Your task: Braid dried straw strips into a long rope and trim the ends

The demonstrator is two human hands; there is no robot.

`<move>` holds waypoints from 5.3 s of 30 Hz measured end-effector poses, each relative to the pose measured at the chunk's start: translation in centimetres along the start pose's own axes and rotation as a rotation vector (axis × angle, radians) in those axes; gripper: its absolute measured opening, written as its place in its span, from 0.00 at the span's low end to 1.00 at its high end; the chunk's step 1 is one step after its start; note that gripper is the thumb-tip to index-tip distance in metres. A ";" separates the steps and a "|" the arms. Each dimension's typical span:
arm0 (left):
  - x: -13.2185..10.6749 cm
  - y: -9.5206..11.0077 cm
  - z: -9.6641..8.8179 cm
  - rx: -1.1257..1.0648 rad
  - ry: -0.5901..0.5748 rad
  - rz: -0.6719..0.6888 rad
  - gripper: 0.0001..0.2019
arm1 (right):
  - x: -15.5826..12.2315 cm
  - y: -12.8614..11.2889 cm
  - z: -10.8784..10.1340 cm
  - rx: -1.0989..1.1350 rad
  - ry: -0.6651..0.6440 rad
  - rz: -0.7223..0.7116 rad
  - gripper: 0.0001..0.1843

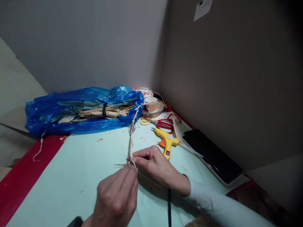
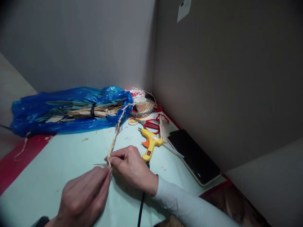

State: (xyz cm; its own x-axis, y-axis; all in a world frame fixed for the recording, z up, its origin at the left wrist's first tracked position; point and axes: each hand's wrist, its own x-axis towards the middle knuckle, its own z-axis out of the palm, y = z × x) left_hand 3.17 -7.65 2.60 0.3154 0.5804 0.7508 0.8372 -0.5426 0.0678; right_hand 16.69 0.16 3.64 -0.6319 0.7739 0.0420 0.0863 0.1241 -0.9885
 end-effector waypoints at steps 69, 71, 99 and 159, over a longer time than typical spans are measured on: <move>0.7 -2.3 -0.4 -1.168 -0.331 -1.243 0.12 | -0.7 0.1 -0.5 0.071 -0.239 0.090 0.15; 0.7 -2.2 -0.5 -1.146 -0.335 -1.265 0.14 | -0.8 0.0 -0.8 -0.011 -0.210 0.101 0.13; -0.2 -0.3 -1.0 -0.092 -0.139 -0.265 0.05 | -0.2 0.3 0.7 0.233 0.024 0.198 0.03; 1.0 -2.8 -1.0 -1.381 -0.212 -1.362 0.09 | -1.6 0.0 0.4 -1.085 -0.115 -0.128 0.07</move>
State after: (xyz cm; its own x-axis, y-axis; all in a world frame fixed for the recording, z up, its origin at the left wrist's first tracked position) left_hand 0.72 -6.19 3.79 -0.0068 0.9504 -0.3109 -0.3070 0.2939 0.9052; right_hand 17.35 -1.32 3.53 -0.7477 0.6608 0.0661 0.6107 0.7232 -0.3225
